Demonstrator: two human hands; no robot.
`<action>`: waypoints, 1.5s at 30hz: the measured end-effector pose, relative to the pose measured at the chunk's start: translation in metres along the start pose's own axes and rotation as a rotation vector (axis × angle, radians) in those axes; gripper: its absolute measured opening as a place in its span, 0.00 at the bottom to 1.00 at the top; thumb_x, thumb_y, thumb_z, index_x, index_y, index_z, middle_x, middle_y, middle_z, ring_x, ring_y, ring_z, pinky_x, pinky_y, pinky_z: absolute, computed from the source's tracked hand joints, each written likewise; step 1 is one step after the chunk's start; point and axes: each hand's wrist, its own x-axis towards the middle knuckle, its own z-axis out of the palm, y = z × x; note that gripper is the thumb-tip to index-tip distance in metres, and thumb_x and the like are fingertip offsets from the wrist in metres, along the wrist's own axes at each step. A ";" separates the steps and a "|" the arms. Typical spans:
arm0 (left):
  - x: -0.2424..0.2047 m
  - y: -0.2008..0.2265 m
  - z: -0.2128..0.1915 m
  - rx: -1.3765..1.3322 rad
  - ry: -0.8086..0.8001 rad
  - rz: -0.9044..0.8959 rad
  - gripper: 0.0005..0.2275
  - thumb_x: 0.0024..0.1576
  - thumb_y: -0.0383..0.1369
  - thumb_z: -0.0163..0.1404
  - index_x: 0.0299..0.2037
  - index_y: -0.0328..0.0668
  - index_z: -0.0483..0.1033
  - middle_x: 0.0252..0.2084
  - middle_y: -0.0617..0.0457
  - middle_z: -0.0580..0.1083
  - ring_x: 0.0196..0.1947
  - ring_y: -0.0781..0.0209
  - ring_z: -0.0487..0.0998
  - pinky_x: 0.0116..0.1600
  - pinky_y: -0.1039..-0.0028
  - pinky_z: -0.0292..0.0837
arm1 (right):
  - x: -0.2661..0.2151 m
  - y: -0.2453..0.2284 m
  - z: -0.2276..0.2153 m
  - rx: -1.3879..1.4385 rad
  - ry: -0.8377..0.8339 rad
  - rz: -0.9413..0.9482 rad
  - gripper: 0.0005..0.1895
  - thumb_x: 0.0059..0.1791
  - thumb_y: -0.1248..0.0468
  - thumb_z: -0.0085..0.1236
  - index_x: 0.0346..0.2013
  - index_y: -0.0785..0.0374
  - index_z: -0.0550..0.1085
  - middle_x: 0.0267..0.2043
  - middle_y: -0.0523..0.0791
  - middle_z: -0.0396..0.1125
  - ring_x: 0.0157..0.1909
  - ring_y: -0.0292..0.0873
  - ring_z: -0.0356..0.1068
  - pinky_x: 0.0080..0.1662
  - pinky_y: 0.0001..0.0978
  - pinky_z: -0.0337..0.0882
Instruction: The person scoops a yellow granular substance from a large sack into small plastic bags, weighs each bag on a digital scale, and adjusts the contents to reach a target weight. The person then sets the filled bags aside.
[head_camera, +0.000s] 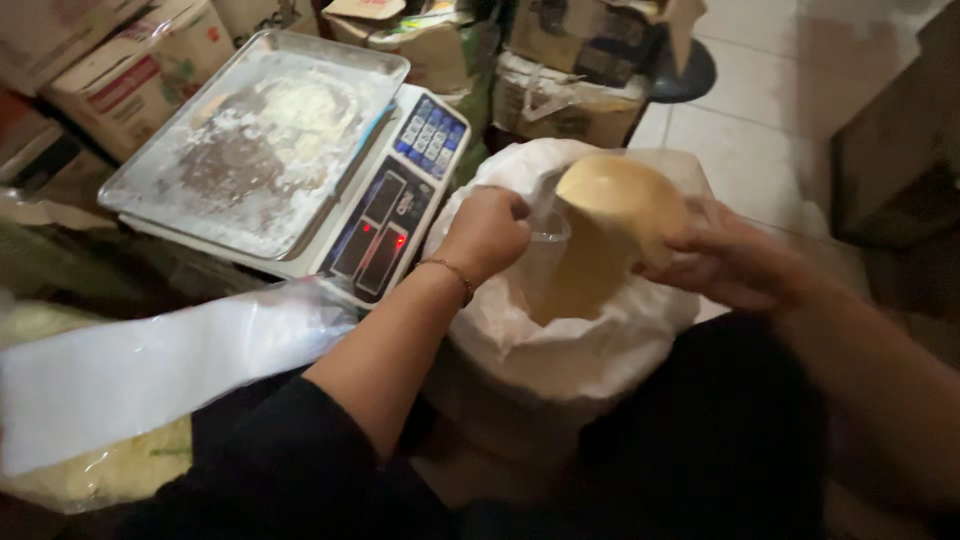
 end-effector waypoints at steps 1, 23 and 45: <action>0.004 0.002 0.005 0.019 -0.019 -0.005 0.10 0.50 0.30 0.51 0.37 0.38 0.84 0.38 0.39 0.80 0.41 0.43 0.82 0.51 0.62 0.75 | -0.002 -0.010 0.002 -0.085 0.105 0.043 0.50 0.40 0.64 0.63 0.73 0.57 0.50 0.65 0.54 0.60 0.56 0.53 0.70 0.53 0.49 0.74; 0.011 0.054 0.007 -0.297 0.040 -0.165 0.11 0.47 0.28 0.50 0.37 0.36 0.83 0.32 0.39 0.80 0.36 0.48 0.82 0.44 0.67 0.75 | 0.005 -0.117 0.062 -1.146 0.240 0.032 0.50 0.39 0.56 0.66 0.70 0.55 0.51 0.43 0.61 0.70 0.31 0.53 0.74 0.31 0.40 0.78; -0.002 0.044 0.000 -0.587 -0.073 -0.376 0.15 0.52 0.27 0.50 0.49 0.31 0.80 0.33 0.49 0.80 0.29 0.64 0.78 0.36 0.74 0.74 | 0.002 -0.087 0.019 -0.610 0.230 0.161 0.49 0.37 0.58 0.65 0.70 0.53 0.54 0.61 0.62 0.60 0.43 0.57 0.74 0.45 0.43 0.78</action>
